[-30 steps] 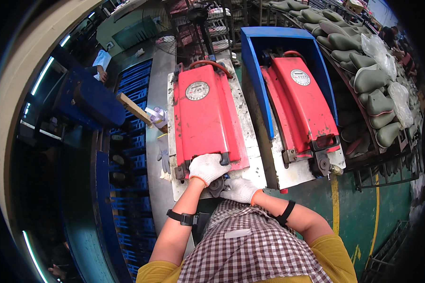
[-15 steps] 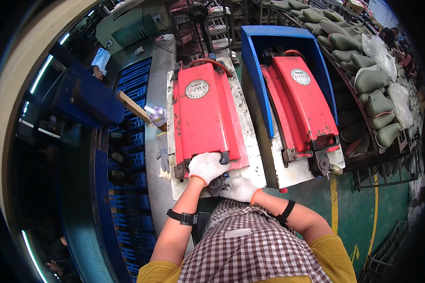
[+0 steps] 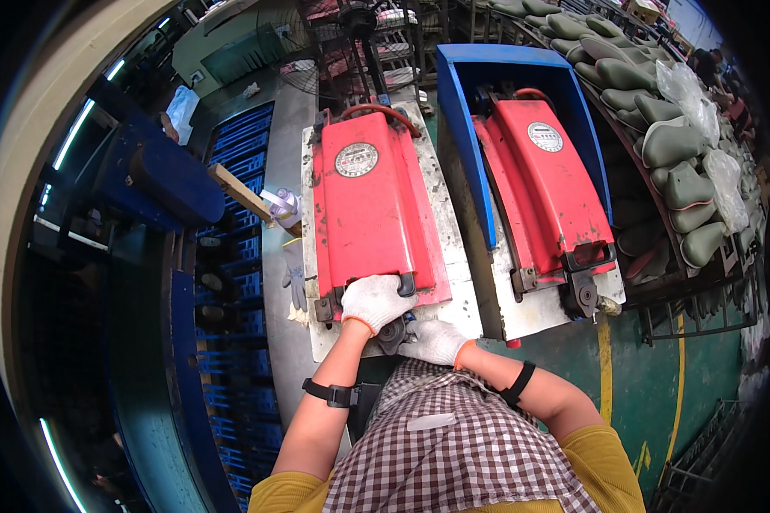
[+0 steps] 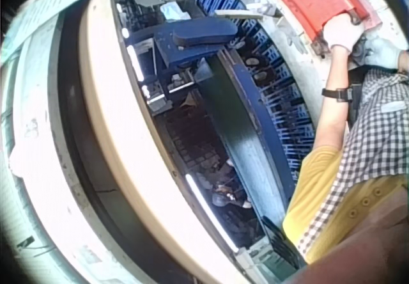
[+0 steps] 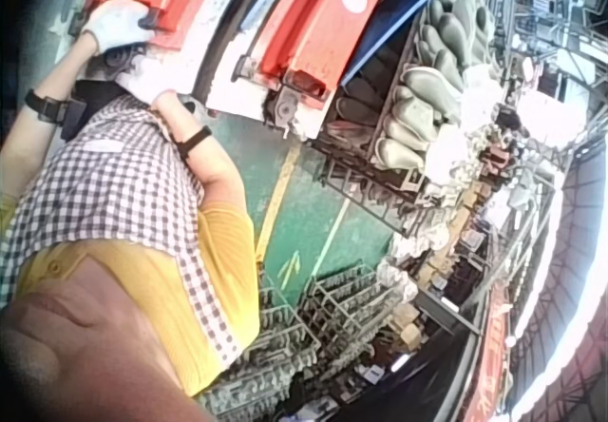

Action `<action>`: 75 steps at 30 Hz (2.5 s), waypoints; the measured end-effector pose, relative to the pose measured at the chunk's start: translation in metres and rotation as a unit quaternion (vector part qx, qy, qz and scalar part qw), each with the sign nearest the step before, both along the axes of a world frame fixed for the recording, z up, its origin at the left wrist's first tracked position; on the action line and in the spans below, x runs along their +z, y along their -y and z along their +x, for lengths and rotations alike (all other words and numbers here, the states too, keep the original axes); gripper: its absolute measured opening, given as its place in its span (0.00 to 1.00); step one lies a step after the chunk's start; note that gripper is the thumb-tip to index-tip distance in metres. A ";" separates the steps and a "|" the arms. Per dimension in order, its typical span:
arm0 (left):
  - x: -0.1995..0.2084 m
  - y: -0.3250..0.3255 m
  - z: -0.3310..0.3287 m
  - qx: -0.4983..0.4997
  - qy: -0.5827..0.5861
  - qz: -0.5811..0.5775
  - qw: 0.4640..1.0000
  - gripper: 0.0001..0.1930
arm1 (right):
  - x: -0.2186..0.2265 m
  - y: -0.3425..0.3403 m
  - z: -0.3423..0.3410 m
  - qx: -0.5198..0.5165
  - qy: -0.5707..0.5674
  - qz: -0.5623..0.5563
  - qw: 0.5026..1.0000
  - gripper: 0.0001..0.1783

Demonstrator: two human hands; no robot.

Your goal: Using industrial press machines to shape or attach components of black leather shoes in a factory setting.

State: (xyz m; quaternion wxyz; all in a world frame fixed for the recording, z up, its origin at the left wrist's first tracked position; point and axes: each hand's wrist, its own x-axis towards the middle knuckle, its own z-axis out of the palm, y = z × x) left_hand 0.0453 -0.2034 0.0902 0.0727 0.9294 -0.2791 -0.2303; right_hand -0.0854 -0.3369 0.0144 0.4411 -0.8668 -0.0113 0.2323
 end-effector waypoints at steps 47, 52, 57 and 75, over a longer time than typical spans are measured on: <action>-0.002 0.001 0.000 0.004 0.005 0.001 1.000 0.31 | 0.005 0.002 0.002 0.000 -0.040 0.006 0.999 0.31; -0.001 0.000 -0.001 0.004 0.011 -0.002 1.000 0.30 | 0.004 0.002 0.002 0.004 -0.026 0.013 1.000 0.31; -0.001 0.001 -0.001 0.004 0.001 -0.002 1.000 0.31 | 0.004 0.002 0.002 0.006 -0.029 0.004 1.000 0.32; 0.000 0.001 -0.001 0.008 -0.001 0.006 1.000 0.31 | 0.007 0.003 0.003 0.011 -0.034 0.003 0.999 0.32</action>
